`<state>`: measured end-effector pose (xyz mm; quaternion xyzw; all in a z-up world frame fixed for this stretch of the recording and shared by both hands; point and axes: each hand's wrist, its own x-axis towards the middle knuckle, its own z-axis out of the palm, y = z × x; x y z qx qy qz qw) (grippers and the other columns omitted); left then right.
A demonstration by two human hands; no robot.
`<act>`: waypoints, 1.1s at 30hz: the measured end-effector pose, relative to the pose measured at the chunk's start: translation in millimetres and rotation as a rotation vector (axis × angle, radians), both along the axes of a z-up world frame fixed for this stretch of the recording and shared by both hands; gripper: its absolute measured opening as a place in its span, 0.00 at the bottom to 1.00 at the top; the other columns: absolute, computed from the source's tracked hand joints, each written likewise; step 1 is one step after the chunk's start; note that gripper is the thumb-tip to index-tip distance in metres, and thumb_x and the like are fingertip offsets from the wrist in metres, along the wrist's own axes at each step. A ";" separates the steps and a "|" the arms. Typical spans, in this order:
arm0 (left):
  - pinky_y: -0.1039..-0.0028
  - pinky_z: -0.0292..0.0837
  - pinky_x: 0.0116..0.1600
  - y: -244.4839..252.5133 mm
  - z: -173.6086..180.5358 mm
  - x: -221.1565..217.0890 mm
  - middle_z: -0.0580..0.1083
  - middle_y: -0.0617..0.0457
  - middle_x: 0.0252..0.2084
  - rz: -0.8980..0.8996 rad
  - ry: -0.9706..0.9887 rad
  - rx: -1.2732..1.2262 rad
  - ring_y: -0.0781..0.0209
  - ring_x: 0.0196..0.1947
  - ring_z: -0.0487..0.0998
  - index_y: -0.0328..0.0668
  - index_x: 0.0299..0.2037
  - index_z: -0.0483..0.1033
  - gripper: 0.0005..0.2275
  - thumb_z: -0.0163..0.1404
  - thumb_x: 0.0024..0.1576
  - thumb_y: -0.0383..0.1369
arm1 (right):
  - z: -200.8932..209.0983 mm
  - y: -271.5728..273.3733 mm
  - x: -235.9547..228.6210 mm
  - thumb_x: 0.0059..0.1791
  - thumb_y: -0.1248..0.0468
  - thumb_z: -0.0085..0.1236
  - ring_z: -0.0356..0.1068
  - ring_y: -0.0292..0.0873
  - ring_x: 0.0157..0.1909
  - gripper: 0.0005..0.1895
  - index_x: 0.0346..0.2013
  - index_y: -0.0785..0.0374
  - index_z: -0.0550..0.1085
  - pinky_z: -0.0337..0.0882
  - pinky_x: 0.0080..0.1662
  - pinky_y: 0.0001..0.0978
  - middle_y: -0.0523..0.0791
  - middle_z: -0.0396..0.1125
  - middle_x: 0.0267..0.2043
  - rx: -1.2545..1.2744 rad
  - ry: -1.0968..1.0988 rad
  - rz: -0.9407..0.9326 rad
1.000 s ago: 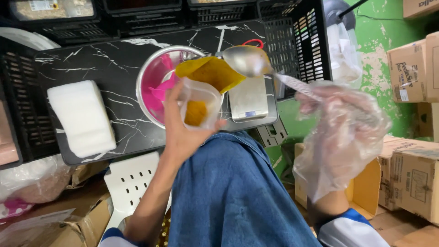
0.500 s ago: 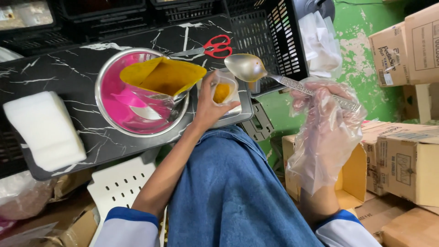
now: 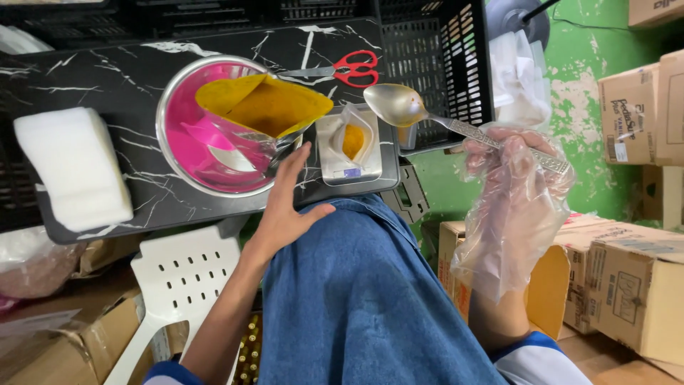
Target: The person scoops yellow powder from a large bag into a small plastic bag using a metal scoop. They place the small bag on a digital scale to measure the weight, then seal the bag and set it aside. The process is repeated with a second bag.
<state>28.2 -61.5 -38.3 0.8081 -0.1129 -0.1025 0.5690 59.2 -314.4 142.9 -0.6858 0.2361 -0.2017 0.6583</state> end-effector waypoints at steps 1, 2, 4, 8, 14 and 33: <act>0.52 0.51 0.79 5.1 2.1 -2.7 0.55 0.44 0.79 0.060 -0.071 0.025 0.45 0.79 0.54 0.48 0.78 0.48 0.43 0.63 0.57 0.43 | -0.2 2.3 0.2 0.54 0.56 0.61 0.77 0.40 0.34 0.11 0.37 0.60 0.74 0.73 0.37 0.24 0.45 0.74 0.42 0.002 -0.021 0.015; 0.53 0.55 0.79 10.1 4.2 -5.5 0.59 0.42 0.76 0.120 -0.143 0.050 0.44 0.77 0.58 0.45 0.77 0.54 0.39 0.62 0.58 0.42 | -0.4 4.5 0.4 0.53 0.52 0.63 0.78 0.41 0.35 0.14 0.37 0.58 0.74 0.73 0.36 0.24 0.45 0.73 0.42 0.005 -0.042 0.030; 0.55 0.57 0.77 15.0 16.7 -3.9 0.62 0.44 0.74 0.173 -0.135 0.060 0.46 0.75 0.61 0.45 0.75 0.57 0.36 0.60 0.59 0.45 | 2.6 13.5 2.2 0.52 0.53 0.64 0.77 0.41 0.35 0.13 0.37 0.58 0.74 0.73 0.37 0.25 0.46 0.74 0.42 0.042 -0.032 0.013; 0.54 0.63 0.75 19.1 24.9 0.5 0.67 0.46 0.71 0.208 -0.177 0.050 0.48 0.72 0.66 0.43 0.71 0.64 0.31 0.58 0.61 0.47 | -3.2 16.4 3.5 0.55 0.52 0.60 0.78 0.39 0.36 0.12 0.38 0.56 0.72 0.70 0.36 0.24 0.44 0.73 0.44 -0.016 -0.025 0.106; 0.55 0.58 0.75 -1.4 19.9 16.8 0.64 0.46 0.74 0.028 0.071 0.031 0.48 0.75 0.63 0.52 0.75 0.59 0.33 0.58 0.60 0.45 | 10.1 30.6 0.9 0.51 0.54 0.62 0.79 0.39 0.36 0.12 0.36 0.60 0.77 0.74 0.40 0.23 0.43 0.74 0.45 0.068 0.098 -0.072; 0.53 0.57 0.77 -76.4 -53.7 76.0 0.59 0.41 0.73 0.041 -0.133 -0.069 0.44 0.75 0.59 0.40 0.74 0.52 0.41 0.67 0.55 0.35 | -14.8 -5.8 13.9 0.63 0.61 0.48 0.78 0.45 0.32 0.15 0.47 0.74 0.74 0.81 0.35 0.30 0.57 0.76 0.41 -0.333 -0.181 0.588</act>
